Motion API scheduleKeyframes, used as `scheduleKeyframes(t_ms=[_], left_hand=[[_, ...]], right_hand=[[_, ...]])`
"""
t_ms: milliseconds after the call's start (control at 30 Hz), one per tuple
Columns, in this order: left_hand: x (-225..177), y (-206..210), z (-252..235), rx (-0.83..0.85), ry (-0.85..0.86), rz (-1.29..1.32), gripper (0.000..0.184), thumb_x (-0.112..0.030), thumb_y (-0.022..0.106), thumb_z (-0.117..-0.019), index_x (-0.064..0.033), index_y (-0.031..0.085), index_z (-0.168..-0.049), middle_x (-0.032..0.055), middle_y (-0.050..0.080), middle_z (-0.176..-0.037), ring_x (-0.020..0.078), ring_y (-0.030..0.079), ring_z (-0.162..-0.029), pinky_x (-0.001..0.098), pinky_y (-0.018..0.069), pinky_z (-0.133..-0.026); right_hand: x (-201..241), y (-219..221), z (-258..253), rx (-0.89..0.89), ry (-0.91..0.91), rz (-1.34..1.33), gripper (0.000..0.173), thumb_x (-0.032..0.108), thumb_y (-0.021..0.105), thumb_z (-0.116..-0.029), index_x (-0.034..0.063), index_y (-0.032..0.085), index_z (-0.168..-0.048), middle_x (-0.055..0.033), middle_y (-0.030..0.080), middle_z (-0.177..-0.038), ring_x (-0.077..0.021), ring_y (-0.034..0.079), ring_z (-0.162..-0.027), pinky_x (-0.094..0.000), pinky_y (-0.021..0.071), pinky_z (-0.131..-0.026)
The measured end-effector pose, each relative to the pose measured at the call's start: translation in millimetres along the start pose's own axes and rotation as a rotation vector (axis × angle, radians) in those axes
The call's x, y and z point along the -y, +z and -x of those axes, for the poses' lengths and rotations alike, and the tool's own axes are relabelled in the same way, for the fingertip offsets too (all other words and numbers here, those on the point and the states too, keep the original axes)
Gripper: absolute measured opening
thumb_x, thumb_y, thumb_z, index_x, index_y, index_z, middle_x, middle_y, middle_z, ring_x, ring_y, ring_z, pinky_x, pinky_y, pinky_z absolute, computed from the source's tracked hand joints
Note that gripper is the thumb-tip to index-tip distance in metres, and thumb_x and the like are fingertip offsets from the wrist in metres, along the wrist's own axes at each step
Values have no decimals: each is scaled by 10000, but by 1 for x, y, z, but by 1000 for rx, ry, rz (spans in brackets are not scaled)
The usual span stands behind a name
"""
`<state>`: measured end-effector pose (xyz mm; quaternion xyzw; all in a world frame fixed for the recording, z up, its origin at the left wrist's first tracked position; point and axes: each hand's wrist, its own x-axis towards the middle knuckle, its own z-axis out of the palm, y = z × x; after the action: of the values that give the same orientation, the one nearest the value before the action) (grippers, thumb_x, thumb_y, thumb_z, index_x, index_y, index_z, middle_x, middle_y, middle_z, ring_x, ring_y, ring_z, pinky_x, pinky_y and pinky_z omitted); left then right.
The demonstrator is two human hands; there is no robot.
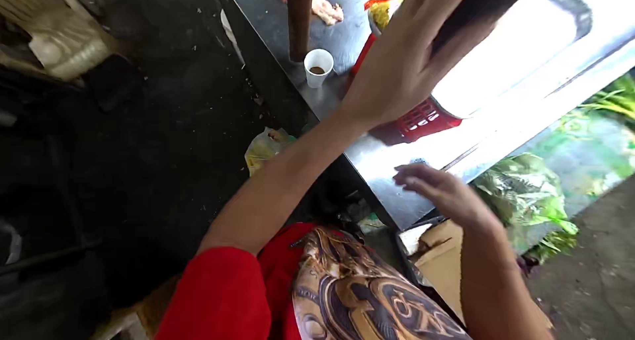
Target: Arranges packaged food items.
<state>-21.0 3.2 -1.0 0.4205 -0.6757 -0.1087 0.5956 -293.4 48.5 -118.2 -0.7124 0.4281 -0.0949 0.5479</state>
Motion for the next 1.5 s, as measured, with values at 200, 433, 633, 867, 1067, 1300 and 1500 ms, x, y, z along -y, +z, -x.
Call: scheduleKeyframes(t_ms=[200, 433, 633, 867, 1067, 1300, 1500], left_hand=[[175, -66, 330, 540, -1090, -219, 334, -241, 620, -1009, -104, 673, -1309, 157, 565, -1451, 324, 541, -1349, 527, 459, -1121], [235, -133, 430, 363, -1474, -225, 456, -271, 641, -991, -91, 591, -1406, 212, 516, -1489, 367, 515, -1373, 526, 450, -1129], [308, -163, 527, -66, -1535, -321, 531, -186, 665, -945, 19, 527, -1415, 274, 469, -1494, 396, 474, -1380, 518, 420, -1137], [319, -141, 556, -217, -1568, 141, 923, -132, 683, -888, -56, 145, -1634, 222, 358, -1605, 264, 475, -1413, 418, 456, -1131], [329, -140, 541, -162, -1657, 181, 988, -137, 730, -895, -110, 89, -1647, 237, 442, -1537, 276, 564, -1325, 446, 516, -1068], [337, -162, 547, -6, -1761, 184, 836, -200, 684, -955, -128, 202, -1634, 197, 513, -1490, 267, 602, -1274, 450, 524, -1045], [334, -159, 541, 24, -1822, 176, 840, -268, 688, -954, -152, 204, -1631, 189, 544, -1464, 275, 596, -1291, 493, 506, -1063]], right_hand=[[-12, 175, -22, 121, 442, 47, 383, 256, 608, -1034, 42, 629, -1351, -142, 683, -1290, -227, 693, -1124, -430, 562, -1006], [-12, 264, -198, 166, 318, 70, 378, 253, 567, -1055, 41, 618, -1364, -118, 687, -1281, -170, 686, -1133, -358, 558, -1011], [-96, 339, -418, -82, 241, 174, 289, 169, 534, -1068, 25, 687, -1267, -157, 707, -1211, -243, 697, -1113, -447, 558, -1018], [-141, 408, -471, 301, 481, 587, 946, -23, 710, -873, 42, 164, -1642, -314, 209, -1649, -569, 404, -1396, -716, 421, -1055], [-166, 402, -460, 261, 356, 627, 1091, -98, 711, -835, 215, 88, -1674, -304, 231, -1644, -547, 464, -1365, -686, 479, -1020], [-172, 372, -464, 94, 472, 381, 757, 171, 713, -920, 226, 372, -1594, -162, 612, -1410, -368, 614, -1262, -634, 490, -1033], [-173, 393, -450, 94, 471, 670, 775, 145, 722, -897, 116, 371, -1587, -216, 534, -1478, -432, 608, -1248, -636, 513, -991]])
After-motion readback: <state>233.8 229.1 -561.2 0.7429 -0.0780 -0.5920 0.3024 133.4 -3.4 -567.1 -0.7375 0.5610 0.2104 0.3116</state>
